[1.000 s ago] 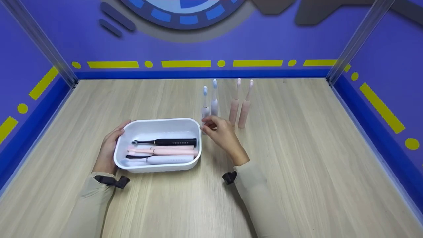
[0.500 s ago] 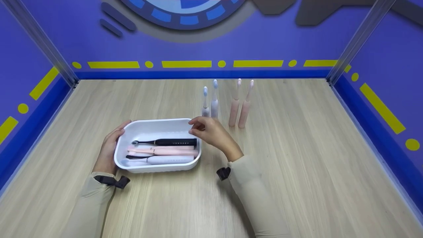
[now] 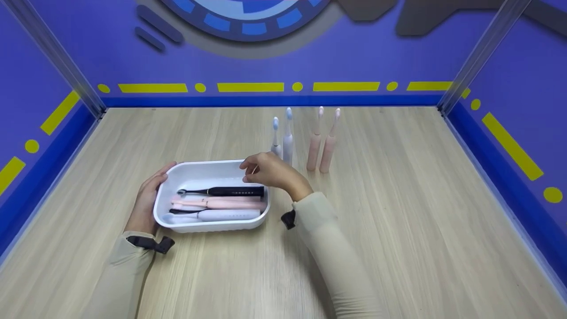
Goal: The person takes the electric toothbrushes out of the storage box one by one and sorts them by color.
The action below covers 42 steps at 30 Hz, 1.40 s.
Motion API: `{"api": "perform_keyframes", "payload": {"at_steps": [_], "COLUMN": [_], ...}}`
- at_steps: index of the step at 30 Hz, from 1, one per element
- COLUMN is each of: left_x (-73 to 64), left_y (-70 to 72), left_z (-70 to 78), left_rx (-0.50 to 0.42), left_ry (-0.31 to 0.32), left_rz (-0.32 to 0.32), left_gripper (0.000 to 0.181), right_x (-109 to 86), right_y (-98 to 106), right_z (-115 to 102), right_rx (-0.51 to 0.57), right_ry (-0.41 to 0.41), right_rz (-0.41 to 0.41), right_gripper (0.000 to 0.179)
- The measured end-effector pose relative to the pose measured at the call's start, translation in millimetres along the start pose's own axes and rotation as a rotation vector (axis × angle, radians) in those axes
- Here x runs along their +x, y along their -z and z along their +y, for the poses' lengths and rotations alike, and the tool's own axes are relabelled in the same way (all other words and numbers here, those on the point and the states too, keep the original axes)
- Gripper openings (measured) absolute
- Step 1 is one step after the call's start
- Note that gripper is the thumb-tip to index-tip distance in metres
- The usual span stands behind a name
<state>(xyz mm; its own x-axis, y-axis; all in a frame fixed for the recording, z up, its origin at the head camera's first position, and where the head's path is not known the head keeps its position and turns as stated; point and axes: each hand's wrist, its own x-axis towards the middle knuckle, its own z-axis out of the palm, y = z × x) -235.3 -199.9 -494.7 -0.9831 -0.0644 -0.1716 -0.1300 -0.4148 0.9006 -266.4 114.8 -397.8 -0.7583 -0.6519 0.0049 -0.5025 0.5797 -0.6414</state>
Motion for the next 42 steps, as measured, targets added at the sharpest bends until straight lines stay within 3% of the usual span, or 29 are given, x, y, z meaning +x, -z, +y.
{"api": "perform_keyframes", "payload": {"at_steps": [7,27,42], "left_x": [0.2,1.3,1.6], "left_y": [1.0,1.8,0.5], "left_z": [-0.5,-1.2,-0.2], "left_rx": [-0.001,-0.006,-0.011], "left_ry": [0.013,-0.001,0.011], "left_rz": [0.0,-0.007,-0.01], "left_gripper": [0.044,0.045,0.044], "right_x": [10.9,36.3,52.0], "right_y": [0.5,-9.3,-17.6], "right_z": [-7.8,-25.6,-29.1], "right_rx": [-0.023,-0.056,-0.096], "right_ry": [0.039,-0.023,-0.094], "right_rz": [-0.096,-0.304,-0.357], "right_gripper": [0.031,0.033,0.035]}}
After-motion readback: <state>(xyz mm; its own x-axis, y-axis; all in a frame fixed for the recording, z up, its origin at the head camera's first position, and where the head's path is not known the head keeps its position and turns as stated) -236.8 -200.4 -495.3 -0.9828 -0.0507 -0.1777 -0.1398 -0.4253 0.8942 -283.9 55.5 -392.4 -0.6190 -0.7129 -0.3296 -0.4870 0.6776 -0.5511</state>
